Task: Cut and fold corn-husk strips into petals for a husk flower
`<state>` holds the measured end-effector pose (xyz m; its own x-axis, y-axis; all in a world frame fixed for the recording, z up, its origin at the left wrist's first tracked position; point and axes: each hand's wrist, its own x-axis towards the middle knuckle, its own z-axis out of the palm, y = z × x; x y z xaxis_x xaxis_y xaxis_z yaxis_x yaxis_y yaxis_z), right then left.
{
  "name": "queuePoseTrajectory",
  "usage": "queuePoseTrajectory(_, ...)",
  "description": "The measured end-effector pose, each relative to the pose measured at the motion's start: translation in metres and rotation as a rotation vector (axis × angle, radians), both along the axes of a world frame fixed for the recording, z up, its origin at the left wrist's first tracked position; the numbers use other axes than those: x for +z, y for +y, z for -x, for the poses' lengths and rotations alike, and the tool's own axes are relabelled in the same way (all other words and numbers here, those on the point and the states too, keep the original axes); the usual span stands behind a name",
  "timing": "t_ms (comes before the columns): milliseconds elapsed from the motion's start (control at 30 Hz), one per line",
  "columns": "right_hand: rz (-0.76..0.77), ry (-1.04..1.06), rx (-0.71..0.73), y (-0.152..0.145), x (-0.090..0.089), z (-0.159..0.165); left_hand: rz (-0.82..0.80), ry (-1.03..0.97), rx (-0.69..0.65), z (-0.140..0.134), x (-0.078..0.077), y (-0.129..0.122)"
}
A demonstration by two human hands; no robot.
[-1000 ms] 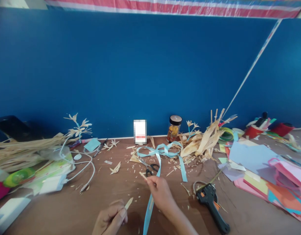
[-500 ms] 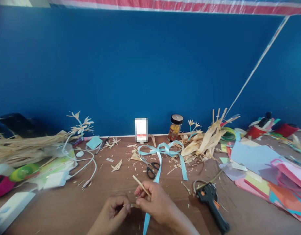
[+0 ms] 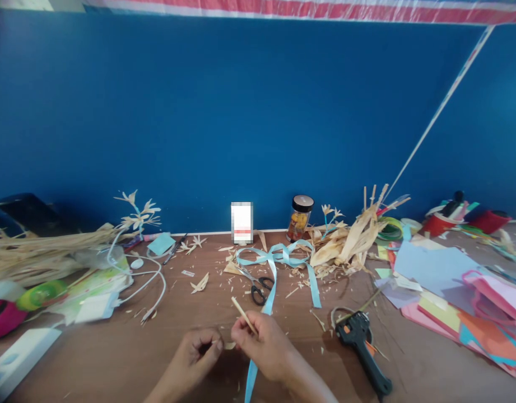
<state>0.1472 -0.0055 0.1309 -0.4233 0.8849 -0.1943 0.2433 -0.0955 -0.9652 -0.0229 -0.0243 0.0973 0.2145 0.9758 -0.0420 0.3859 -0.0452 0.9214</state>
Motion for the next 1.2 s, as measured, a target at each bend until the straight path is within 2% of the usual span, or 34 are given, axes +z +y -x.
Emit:
queuePoseTrajectory(100, 0.029, -0.006, 0.079, 0.002, -0.002, -0.003, -0.018, 0.021, -0.033, -0.001, 0.003, 0.001)
queuePoseTrajectory(233, 0.062, 0.015, 0.062, 0.006, -0.009, -0.006, -0.183, 0.114, -0.017, -0.005, 0.016, 0.006)
queuePoseTrajectory(333, 0.019, -0.011, 0.033, 0.013, -0.008, -0.009, -0.224, 0.071, 0.027, -0.012, 0.022, 0.012)
queuePoseTrajectory(433, -0.041, -0.014, -0.075, 0.019, -0.004, -0.012, -0.13, -0.104, 0.163, -0.02, 0.019, 0.017)
queuePoseTrajectory(533, -0.02, 0.035, -0.158, 0.02, -0.003, -0.01, 0.03, -0.299, 0.198, -0.028, 0.009, 0.018)
queuePoseTrajectory(733, 0.017, 0.093, -0.113, 0.012, -0.006, -0.001, 0.252, -0.581, 0.194, -0.034, -0.001, 0.014)
queuePoseTrajectory(900, 0.03, 0.032, -0.106, 0.015, -0.002, -0.006, 0.344, -0.626, 0.232, -0.028, -0.002, 0.013)
queuePoseTrajectory(1000, -0.05, -0.015, -0.095, 0.019, 0.001, -0.008, 0.353, -0.566, 0.178, -0.028, -0.007, 0.012)
queuePoseTrajectory(1100, -0.059, -0.031, -0.026, 0.02, 0.0, -0.006, 0.351, -0.517, 0.122, -0.031, -0.012, 0.01)
queuePoseTrajectory(1200, -0.091, -0.053, -0.061, 0.02, -0.002, -0.002, 0.367, -0.492, 0.126, -0.033, -0.014, 0.009)
